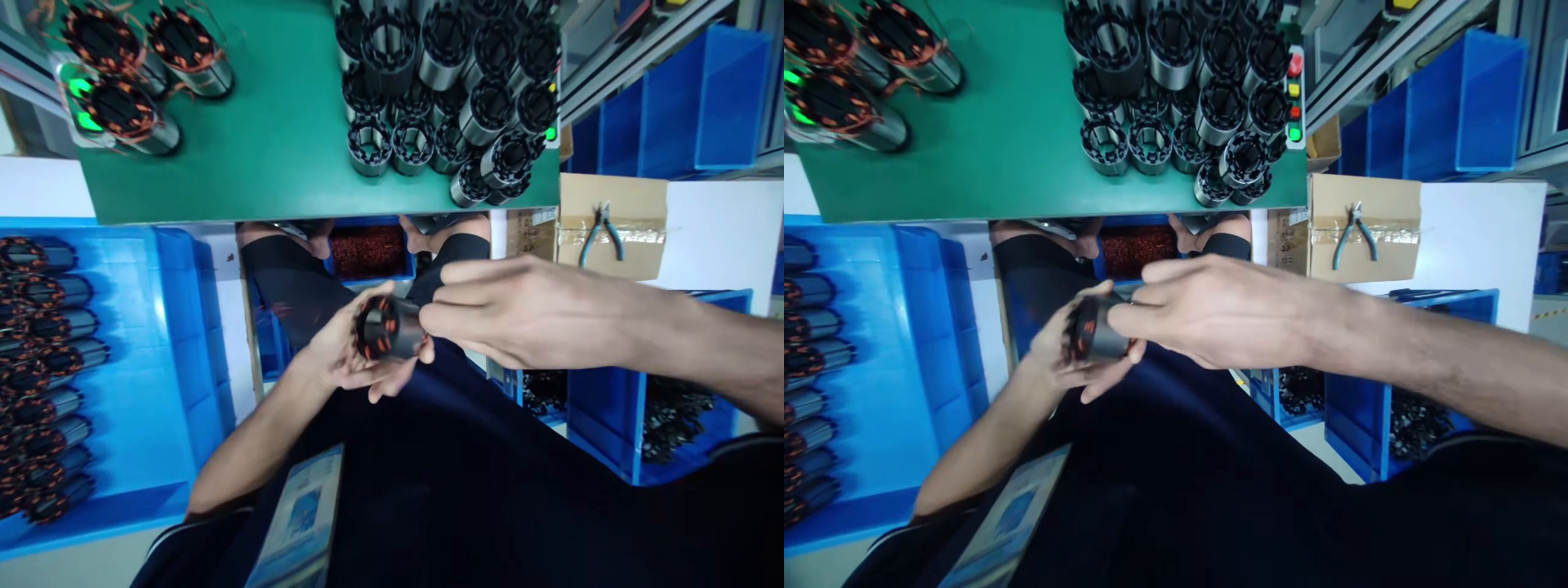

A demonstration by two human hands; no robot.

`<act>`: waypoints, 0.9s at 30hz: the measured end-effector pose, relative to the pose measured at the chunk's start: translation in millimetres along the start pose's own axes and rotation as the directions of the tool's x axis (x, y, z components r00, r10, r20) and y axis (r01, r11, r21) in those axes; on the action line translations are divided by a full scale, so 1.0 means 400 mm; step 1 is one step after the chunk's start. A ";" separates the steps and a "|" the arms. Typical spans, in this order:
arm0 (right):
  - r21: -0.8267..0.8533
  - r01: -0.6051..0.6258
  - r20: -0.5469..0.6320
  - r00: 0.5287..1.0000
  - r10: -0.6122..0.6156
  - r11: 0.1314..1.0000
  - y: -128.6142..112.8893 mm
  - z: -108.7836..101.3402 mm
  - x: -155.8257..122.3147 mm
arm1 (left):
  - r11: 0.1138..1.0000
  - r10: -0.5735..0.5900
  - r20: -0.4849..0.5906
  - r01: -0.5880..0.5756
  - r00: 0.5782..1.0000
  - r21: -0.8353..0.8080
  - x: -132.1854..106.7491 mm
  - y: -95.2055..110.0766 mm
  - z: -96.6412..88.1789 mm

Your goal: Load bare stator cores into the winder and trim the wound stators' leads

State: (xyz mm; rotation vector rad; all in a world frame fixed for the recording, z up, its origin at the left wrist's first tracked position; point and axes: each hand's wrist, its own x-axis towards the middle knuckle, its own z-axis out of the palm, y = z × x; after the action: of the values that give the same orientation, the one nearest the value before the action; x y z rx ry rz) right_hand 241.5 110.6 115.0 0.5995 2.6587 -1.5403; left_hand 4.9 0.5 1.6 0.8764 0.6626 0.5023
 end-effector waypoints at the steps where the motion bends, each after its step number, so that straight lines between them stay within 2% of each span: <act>1: 0.122 -0.059 -0.020 0.998 0.061 0.991 0.017 0.030 -0.006 | 0.999 -0.022 0.002 0.022 1.000 -0.044 -0.013 -0.032 -0.001; 2: 0.305 -0.127 -0.034 0.989 0.144 0.944 0.036 0.067 -0.014 | 0.999 0.047 -0.048 -0.048 0.998 -0.019 -0.029 -0.060 0.000; 3: 0.529 -0.189 -0.028 0.970 0.240 0.827 0.053 0.108 -0.023 | 0.982 0.185 -0.154 -0.177 0.971 0.062 -0.047 -0.080 0.001; 4: 0.727 -0.225 -0.003 0.944 0.331 0.648 0.068 0.149 -0.032 | 0.941 0.333 -0.284 -0.297 0.899 0.162 -0.063 -0.092 0.001; 5: 0.850 -0.239 0.036 0.915 0.401 0.470 0.078 0.187 -0.040 | 0.906 0.416 -0.354 -0.348 0.837 0.241 -0.074 -0.095 -0.001; 6: 0.909 -0.238 0.067 0.894 0.443 0.343 0.084 0.218 -0.047 | 0.860 0.498 -0.401 -0.377 0.769 0.345 -0.078 -0.090 -0.004; 7: 0.921 -0.238 0.077 0.887 0.456 0.307 0.085 0.238 -0.051 | 0.755 0.613 -0.374 -0.378 0.695 0.536 -0.074 -0.078 -0.009; 8: 0.897 -0.229 0.043 0.895 0.443 0.377 0.083 0.247 -0.052 | 0.634 0.682 -0.294 -0.340 0.670 0.694 -0.063 -0.064 -0.014; 9: 0.813 -0.199 -0.036 0.921 0.389 0.547 0.078 0.242 -0.050 | 0.530 0.708 -0.204 -0.318 0.676 0.786 -0.045 -0.048 -0.019; 10: 0.608 -0.128 -0.139 0.955 0.263 0.784 0.071 0.226 -0.045 | 0.504 0.691 -0.159 -0.312 0.705 0.806 -0.025 -0.034 -0.022; 11: 0.271 -0.011 -0.207 0.976 0.070 0.962 0.065 0.200 -0.039 | 0.555 0.635 -0.153 -0.309 0.757 0.773 -0.005 -0.021 -0.022; 12: -0.106 0.123 -0.198 0.970 -0.142 0.987 0.058 0.167 -0.034 | 0.668 0.524 -0.150 -0.296 0.838 0.683 0.012 -0.011 -0.018; 13: -0.414 0.234 -0.125 0.943 -0.309 0.880 0.051 0.129 -0.031 | 0.797 0.378 -0.115 -0.260 0.919 0.545 0.025 -0.002 -0.010; 14: -0.605 0.309 -0.031 0.912 -0.410 0.734 0.044 0.089 -0.031 | 0.903 0.222 -0.036 -0.192 0.974 0.385 0.032 0.005 0.000; 15: -0.696 0.355 0.048 0.890 -0.453 0.625 0.036 0.051 -0.034 | 0.964 0.099 0.056 -0.110 0.993 0.244 0.033 0.013 0.011; 16: -0.724 0.370 0.076 0.882 -0.466 0.582 0.028 0.015 -0.040 | 0.985 0.043 0.114 -0.061 0.993 0.160 0.028 0.021 0.019; 17: -0.716 0.348 0.050 0.891 -0.452 0.606 0.019 -0.015 -0.049 | 0.984 0.049 0.099 -0.065 0.994 0.164 0.019 0.030 0.025; 18: -0.689 0.292 -0.008 0.912 -0.410 0.663 0.012 -0.040 -0.058 | 0.958 0.114 0.007 -0.112 0.993 0.263 0.007 0.041 0.026; 19: -0.612 0.206 -0.094 0.940 -0.329 0.764 0.006 -0.058 -0.068 | 0.886 0.233 -0.102 -0.168 0.967 0.431 -0.006 0.053 0.023; 20: -0.458 0.104 -0.175 0.963 -0.205 0.883 0.003 -0.069 -0.076 | 0.756 0.387 -0.163 -0.210 0.908 0.620 -0.017 0.066 0.017; 21: -0.237 -0.001 -0.213 0.976 -0.051 0.971 0.004 -0.072 -0.082 | 0.586 0.524 -0.144 -0.232 0.840 0.776 -0.026 0.080 0.009; 22: 0.019 -0.099 -0.167 0.981 0.100 0.995 0.010 -0.067 -0.086 | 0.420 0.616 -0.066 -0.256 0.785 0.871 -0.030 0.093 0.000; 23: 0.257 -0.185 -0.048 0.978 0.204 0.949 0.018 -0.056 -0.087 | 0.293 0.656 0.029 -0.290 0.754 0.911 -0.031 0.106 -0.007; 24: 0.441 -0.260 0.101 0.965 0.240 0.859 0.029 -0.038 -0.086 | 0.220 0.652 0.115 -0.331 0.750 0.918 -0.028 0.119 -0.012; 26: 0.638 -0.385 0.333 0.919 0.212 0.667 0.052 0.009 -0.080 | 0.189 0.590 0.197 -0.372 0.783 0.909 -0.016 0.141 -0.012; 27: 0.671 -0.422 0.393 0.900 0.191 0.610 0.060 0.034 -0.077 | 0.204 0.558 0.204 -0.371 0.804 0.906 -0.009 0.148 -0.007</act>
State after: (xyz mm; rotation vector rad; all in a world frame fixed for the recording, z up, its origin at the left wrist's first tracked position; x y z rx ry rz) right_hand 275.4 100.1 94.0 0.7214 1.5034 -2.3422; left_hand -7.5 32.2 50.3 2.2408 0.8362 0.7724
